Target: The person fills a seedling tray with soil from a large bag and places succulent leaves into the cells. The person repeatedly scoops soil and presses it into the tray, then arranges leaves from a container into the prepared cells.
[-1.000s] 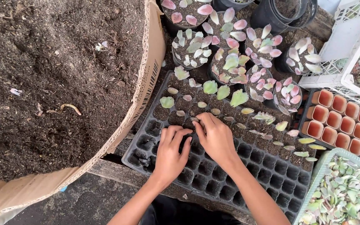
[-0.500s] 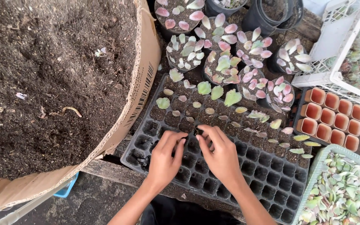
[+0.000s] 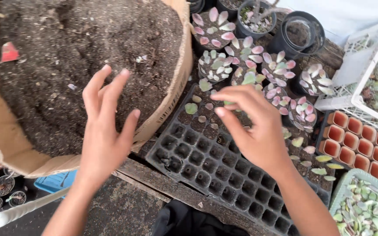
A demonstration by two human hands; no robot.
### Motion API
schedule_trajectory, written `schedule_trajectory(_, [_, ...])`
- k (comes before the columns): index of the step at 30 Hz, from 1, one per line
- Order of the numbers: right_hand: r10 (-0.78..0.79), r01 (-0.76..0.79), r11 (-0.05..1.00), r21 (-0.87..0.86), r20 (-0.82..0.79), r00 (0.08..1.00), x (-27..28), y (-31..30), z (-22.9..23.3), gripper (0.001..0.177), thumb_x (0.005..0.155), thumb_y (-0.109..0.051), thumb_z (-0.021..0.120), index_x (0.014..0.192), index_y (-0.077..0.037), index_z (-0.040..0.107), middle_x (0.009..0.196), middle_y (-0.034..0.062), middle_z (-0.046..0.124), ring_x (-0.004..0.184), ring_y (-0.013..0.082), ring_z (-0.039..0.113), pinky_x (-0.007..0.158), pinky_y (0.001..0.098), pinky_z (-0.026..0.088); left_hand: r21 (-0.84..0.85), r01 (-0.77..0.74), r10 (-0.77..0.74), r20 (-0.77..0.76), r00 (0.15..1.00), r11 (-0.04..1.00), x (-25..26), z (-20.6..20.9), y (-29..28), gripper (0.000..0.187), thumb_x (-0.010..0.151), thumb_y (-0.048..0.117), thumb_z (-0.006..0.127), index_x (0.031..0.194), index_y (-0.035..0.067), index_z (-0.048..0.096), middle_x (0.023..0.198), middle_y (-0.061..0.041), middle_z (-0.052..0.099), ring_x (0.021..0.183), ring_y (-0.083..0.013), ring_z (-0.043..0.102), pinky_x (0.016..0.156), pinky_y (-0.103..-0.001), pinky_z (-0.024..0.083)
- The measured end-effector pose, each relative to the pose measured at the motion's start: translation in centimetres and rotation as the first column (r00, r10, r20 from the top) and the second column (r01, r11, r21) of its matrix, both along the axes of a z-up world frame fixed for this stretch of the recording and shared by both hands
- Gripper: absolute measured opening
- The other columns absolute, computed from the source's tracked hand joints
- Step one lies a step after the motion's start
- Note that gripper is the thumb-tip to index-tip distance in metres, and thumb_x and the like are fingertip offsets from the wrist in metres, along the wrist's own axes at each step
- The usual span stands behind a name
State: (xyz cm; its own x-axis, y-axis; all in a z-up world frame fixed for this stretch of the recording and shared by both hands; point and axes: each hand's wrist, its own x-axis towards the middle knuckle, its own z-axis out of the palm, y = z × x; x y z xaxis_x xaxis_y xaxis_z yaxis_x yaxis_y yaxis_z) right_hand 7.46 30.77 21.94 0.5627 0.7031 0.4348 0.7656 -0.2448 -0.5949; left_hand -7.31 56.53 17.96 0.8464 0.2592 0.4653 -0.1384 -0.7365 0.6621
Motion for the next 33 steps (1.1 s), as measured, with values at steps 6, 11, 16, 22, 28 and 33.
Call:
schedule_trajectory(6, [0.401,-0.402,0.907,-0.128,-0.028,0.915,0.7,9.7,0.0,0.020,0.112,-0.012,0.060,0.129,-0.006,0.068,0.137,0.0161,0.068,0.093,0.0183,0.075,0.096,0.0366,0.063,-0.119,-0.180,0.079,-0.581,0.810,0.976,0.2,-2.3,6.9,0.070,0.110,0.038,0.047,0.171,0.013,0.025,0.182,-0.010,0.012,0.167,-0.0347,0.004,0.126,-0.059,0.021])
schedule_trajectory(11, [0.512,-0.558,0.657,-0.507,-0.242,0.824,0.9,18.0,-1.3,0.040,0.111,-0.020,0.054,0.144,0.000,0.064,0.150,0.0222,0.063,0.136,0.0384,0.062,0.112,0.0548,0.050,-0.133,-0.250,0.093,-0.687,0.721,0.959,-0.2,-6.3,10.6,0.072,0.113,0.050,0.033,0.175,0.015,0.018,0.180,-0.020,0.013,0.165,-0.0429,0.008,0.129,-0.063,0.017])
schedule_trajectory(16, [0.527,-0.556,0.258,-0.790,-0.367,0.767,1.1,23.9,-8.2,0.054,0.110,-0.029,0.051,0.152,0.004,0.057,0.159,0.0287,0.053,0.148,0.0456,0.052,0.114,0.0592,0.051,-0.191,-0.274,0.029,-0.772,0.635,0.943,-0.5,-7.8,11.0,0.076,0.115,0.052,0.030,0.177,0.013,0.011,0.177,-0.028,0.018,0.162,-0.0503,0.019,0.127,-0.068,0.023])
schedule_trajectory(22, [0.470,-0.554,0.199,-0.808,-0.417,0.778,1.1,27.7,-9.8,0.062,0.108,-0.019,0.052,0.161,0.011,0.039,0.164,0.0344,0.044,0.153,0.0491,0.043,0.116,0.0599,0.048,-0.080,-0.183,0.031,-0.844,0.535,0.980,0.1,-11.0,12.0,0.070,0.114,0.055,0.032,0.167,0.011,0.042,0.159,-0.020,0.056,0.143,-0.0415,0.058,0.115,-0.059,0.049])
schedule_trajectory(28, [0.335,-0.579,0.003,-0.815,-0.545,0.769,0.1,27.0,-9.2,0.079,0.104,-0.017,0.060,0.169,0.006,0.022,0.170,0.0345,0.030,0.151,0.0535,0.042,0.111,0.0631,0.053,-0.175,-0.160,-0.059,-0.833,0.551,0.971,-0.4,-8.1,11.9,0.052,0.113,0.029,0.034,0.152,0.000,0.055,0.126,-0.028,0.075,0.115,-0.0498,0.074,0.088,-0.059,0.065])
schedule_trajectory(33, [0.285,-0.588,0.204,-0.783,-0.527,0.801,-1.3,26.8,-2.1,0.051,0.105,-0.010,0.057,0.154,0.006,0.054,0.152,0.0290,0.062,0.141,0.0479,0.059,0.110,0.0587,0.056,-0.285,-0.231,0.051,-0.523,0.851,0.930,-0.5,-8.8,12.4,0.041,0.110,0.019,0.046,0.143,0.003,0.065,0.134,-0.027,0.072,0.129,-0.0500,0.065,0.104,-0.064,0.054])
